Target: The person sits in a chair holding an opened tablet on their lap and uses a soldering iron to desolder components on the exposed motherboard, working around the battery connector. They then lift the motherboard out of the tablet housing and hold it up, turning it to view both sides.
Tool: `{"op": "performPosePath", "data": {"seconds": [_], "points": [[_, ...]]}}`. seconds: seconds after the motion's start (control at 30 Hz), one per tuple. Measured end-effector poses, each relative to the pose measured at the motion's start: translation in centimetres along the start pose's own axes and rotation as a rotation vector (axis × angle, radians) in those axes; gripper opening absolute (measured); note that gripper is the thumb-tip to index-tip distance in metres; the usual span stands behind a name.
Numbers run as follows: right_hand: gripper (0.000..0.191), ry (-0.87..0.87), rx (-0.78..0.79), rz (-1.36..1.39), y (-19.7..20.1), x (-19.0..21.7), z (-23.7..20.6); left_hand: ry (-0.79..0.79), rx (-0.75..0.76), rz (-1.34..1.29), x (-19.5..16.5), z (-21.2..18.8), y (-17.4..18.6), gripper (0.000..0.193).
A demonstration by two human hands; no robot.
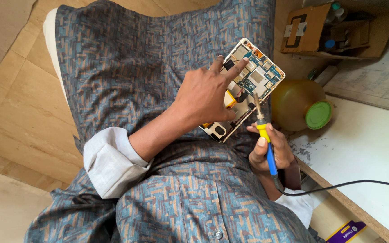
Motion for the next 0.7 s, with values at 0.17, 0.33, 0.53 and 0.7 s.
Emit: {"op": "performPosePath", "data": {"seconds": [0.17, 0.33, 0.53, 0.7], "points": [[0.037, 0.096, -0.095, -0.001, 0.1, -0.2, -0.2, 0.071, 0.074, -0.018, 0.4, -0.4, -0.6, 0.116], [0.04, 0.043, -0.187, 0.054, 0.3, -0.8, 0.6, 0.032, 0.001, -0.027, 0.0, -0.3, -0.2, 0.13], [0.038, -0.137, -0.182, 0.096, 0.5, -1.3, 1.7, 0.043, 0.034, -0.018, 0.0, -0.3, -0.4, 0.126], [0.043, -0.192, -0.212, 0.185, 2.3, -2.4, 2.8, 0.005, 0.016, 0.012, -0.2, -0.3, -0.4, 0.123]]}}
Point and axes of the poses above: each hand's wrist, its own z-axis towards the middle knuckle, its own y-axis out of the back of the hand, x = y × z, the point moved 6 cm from there along z, towards the middle knuckle, and after that the axes turned 15 degrees about -x, right-handed, at the moved point
